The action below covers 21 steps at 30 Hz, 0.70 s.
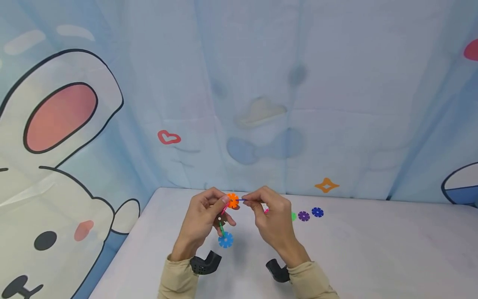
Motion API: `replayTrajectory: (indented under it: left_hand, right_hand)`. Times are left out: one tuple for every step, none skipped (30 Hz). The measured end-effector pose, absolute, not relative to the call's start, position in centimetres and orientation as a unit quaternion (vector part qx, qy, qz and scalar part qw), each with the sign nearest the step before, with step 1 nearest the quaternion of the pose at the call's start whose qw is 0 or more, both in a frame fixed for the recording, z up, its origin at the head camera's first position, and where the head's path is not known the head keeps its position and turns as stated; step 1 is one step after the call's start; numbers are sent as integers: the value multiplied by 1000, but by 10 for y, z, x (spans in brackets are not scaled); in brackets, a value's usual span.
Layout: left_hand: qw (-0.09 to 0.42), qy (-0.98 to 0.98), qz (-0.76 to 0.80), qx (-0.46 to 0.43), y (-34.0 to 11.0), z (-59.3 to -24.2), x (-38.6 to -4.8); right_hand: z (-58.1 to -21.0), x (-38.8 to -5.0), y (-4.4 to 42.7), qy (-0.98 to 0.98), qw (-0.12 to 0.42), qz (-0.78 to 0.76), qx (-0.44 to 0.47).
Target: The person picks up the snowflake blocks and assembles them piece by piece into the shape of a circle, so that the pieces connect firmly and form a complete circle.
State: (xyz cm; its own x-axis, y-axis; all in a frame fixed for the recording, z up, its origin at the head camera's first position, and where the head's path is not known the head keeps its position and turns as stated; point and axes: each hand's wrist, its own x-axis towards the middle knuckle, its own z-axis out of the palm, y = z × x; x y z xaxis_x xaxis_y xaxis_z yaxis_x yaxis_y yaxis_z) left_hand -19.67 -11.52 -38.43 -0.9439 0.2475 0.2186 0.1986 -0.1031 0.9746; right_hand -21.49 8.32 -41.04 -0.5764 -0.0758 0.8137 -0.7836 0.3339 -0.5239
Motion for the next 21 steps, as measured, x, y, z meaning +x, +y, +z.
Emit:
replayTrajectory:
  left_hand:
    - [16,668,725,167,-115,-385,-197]
    - [16,668,725,166,-115,-385,-197]
    - [17,667,726,167,-115,-385,-197]
    - [19,666,727,167,-115,-386,-198]
    - [20,664,729,167,-115,-386,-198]
    - [21,662,730,167,-115,-386,-198]
    - [23,660,732,167,-114,-387,-198]
    - [24,657,734,168,-114,-387,-198]
    - [24,656,736,167,-113,-387,-198]
    - [24,655,737,166,-112,-388,-198]
    - [23,655,737,164,-112,-388,-198]
    - [22,655,738,162,-111,-388,-198]
    - [22,655,738,161,-110,-388,-198]
    - [21,655,738,160,-109,-388,-197]
    - [22,655,738,159,-108,-388,-197]
    - [22,656,738,158,-108,-388,-197]
    - [22,655,738,158,-107,-388,-197]
    - [23,655,739,158,-106,-388,-197]
    - [23,655,739,158,-106,-388,-197]
    - [23,654,740,157,-105,-388,-197]
    - [23,653,741,157,-105,-388,-198]
  right_hand:
    - [-411,-215,83,-734,353,502,292]
    - [-412,-216,83,-733,350,506,291]
    - [-412,-216,82,-732,347,511,289]
    - [-413,-216,82,-729,343,517,287]
    - [-414,-217,82,-727,339,525,285]
    - [-414,-217,82,-725,336,530,282]
    - [-415,-217,81,-724,334,535,280]
    - [-415,-217,81,-723,333,539,277]
    - [-415,-217,81,-722,332,541,275]
    - [-415,-217,81,-721,332,544,274]
    - [-415,-217,81,-720,335,543,274]
    - [-415,-217,81,-719,338,542,273]
    - [-415,-217,81,-719,341,540,273]
    - [-414,-217,80,-719,345,537,274]
    - [-414,-216,80,-720,350,534,274]
    - [-414,-216,80,-720,355,530,274]
    - [-414,-216,80,-720,359,527,274]
    - [-414,-216,80,-721,362,524,274]
    - [-414,-216,80,-721,364,522,275]
    - [-414,-217,80,-720,365,521,276]
    - [-414,-217,81,-720,363,522,277]
